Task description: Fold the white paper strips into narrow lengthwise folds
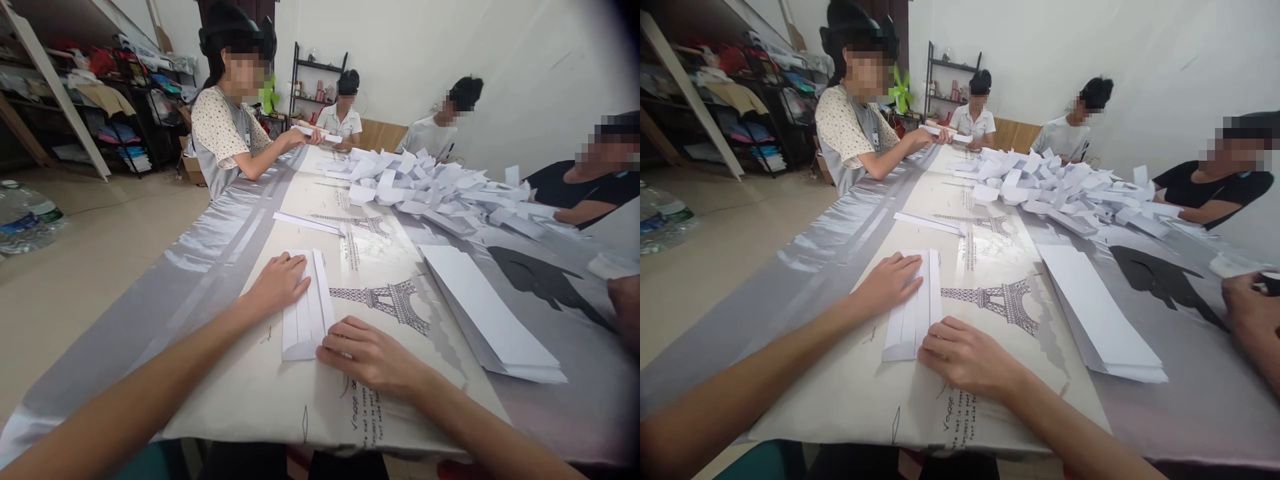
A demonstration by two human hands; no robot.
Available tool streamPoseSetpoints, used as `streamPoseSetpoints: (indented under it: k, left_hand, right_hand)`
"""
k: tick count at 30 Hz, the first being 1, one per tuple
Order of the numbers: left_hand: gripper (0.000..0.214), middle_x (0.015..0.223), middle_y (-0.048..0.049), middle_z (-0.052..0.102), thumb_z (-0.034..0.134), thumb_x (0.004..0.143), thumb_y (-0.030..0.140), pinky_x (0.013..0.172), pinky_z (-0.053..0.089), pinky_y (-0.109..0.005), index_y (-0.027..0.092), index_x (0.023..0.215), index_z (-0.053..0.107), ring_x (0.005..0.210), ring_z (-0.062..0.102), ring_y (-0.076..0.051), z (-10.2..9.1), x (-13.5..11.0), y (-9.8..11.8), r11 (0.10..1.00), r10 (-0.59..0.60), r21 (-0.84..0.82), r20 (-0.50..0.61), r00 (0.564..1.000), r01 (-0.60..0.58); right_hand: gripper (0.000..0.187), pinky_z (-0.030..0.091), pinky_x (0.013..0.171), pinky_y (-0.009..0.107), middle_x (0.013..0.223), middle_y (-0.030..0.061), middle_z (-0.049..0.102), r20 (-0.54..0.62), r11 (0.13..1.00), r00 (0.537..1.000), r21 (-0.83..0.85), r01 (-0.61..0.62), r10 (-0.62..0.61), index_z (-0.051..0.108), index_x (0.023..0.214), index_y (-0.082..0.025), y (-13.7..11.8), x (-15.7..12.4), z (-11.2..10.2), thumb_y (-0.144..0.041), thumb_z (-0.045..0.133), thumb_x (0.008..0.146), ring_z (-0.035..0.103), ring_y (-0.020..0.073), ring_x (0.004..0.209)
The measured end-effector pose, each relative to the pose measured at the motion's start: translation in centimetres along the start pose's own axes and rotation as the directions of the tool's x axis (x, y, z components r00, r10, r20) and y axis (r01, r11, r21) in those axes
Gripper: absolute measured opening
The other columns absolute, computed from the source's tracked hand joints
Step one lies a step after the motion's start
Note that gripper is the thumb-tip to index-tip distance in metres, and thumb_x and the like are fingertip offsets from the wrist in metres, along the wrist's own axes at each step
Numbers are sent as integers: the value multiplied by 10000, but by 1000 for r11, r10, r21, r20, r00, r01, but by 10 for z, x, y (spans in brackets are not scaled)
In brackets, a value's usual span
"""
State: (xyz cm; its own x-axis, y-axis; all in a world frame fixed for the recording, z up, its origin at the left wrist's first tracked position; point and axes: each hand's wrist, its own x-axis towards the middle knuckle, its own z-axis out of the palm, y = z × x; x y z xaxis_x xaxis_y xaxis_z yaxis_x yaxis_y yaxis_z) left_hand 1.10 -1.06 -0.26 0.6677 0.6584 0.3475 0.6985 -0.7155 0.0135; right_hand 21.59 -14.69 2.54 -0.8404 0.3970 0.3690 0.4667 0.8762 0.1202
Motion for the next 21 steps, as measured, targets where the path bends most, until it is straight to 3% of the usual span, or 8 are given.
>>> streamPoseSetpoints:
  k: [4, 9, 14, 21]
  left_hand:
    - [364, 1371, -108, 624, 424, 1030, 331, 974, 443, -432, 127, 1297, 565, 1139, 547, -284, 2, 0, -1, 1000, 9, -3, -5, 1000, -9]
    - [352, 1357, -108, 631, 428, 1027, 326, 975, 440, -426, 136, 1283, 577, 1137, 548, -288, 3, 0, -2, 1000, 16, 3, -22, 1000, -16]
    - [359, 1354, -114, 635, 439, 1024, 332, 981, 446, -435, 137, 1287, 586, 1143, 553, -292, 6, 0, -2, 1000, 20, 5, -30, 999, -20]
    - [370, 1383, -108, 621, 443, 1028, 330, 1003, 442, -427, 125, 1303, 582, 1164, 542, -290, 6, 0, -4, 999, 22, 24, -27, 999, -22]
  right_hand:
    - [170, 550, 800, 350, 911, 90, 710, 57, 995, 998, -104, 5, 1, 697, 1019, -77, -15, -5, -10, -52, 532, 986, 635, 194, 806]
    - [362, 575, 956, 390, 1272, 222, 678, 98, 979, 986, -163, -120, 137, 603, 1277, 20, -44, -21, -10, -12, 508, 929, 658, 286, 1145]
    - [539, 489, 1123, 452, 1434, 211, 580, 114, 964, 962, -123, -236, 250, 471, 1433, 31, -58, -30, -4, 17, 473, 894, 567, 300, 1310]
    - [559, 414, 1176, 481, 1353, 157, 623, 173, 953, 938, -16, -301, 299, 466, 1452, -55, -48, -28, -2, 1, 487, 895, 581, 274, 1243]
